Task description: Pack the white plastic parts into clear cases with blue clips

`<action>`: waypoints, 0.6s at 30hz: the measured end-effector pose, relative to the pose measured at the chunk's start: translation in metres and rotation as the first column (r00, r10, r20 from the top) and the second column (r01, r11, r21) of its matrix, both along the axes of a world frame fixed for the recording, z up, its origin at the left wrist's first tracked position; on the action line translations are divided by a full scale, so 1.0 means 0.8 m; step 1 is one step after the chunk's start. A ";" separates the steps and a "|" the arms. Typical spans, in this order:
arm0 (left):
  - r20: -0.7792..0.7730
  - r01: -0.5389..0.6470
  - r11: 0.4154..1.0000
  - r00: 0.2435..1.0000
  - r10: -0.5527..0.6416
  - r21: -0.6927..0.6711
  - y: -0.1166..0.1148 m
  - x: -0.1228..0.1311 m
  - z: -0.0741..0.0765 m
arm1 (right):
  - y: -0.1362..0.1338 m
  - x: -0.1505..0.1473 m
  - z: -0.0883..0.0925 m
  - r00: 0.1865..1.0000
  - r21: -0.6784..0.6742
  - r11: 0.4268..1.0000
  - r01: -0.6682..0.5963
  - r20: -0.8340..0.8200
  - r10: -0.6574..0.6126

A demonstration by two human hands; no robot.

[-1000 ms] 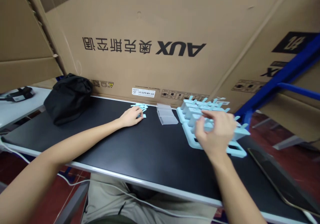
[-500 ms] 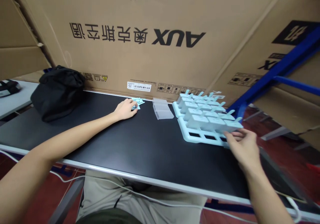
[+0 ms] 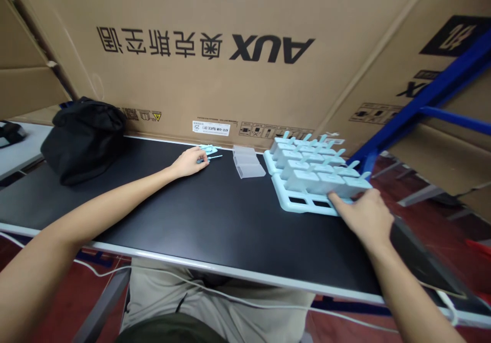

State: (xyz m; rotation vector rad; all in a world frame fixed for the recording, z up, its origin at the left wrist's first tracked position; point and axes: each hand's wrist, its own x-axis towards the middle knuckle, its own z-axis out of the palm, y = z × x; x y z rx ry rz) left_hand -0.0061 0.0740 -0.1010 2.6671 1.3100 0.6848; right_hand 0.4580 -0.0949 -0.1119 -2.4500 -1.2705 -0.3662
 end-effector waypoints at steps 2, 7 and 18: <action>0.005 0.022 1.000 1.000 -0.022 0.014 0.002 -0.001 -0.002 | -0.003 -0.012 0.011 0.994 -0.092 0.994 0.066 -0.085 -0.074; -0.004 0.102 0.992 0.995 -0.102 0.080 0.005 -0.004 -0.005 | -0.009 -0.031 0.028 0.990 -0.177 0.984 0.031 -0.133 -0.055; 0.023 0.250 0.959 0.967 -0.256 0.133 0.018 -0.006 -0.013 | -0.011 -0.039 0.029 0.998 -0.175 0.984 0.016 -0.058 -0.026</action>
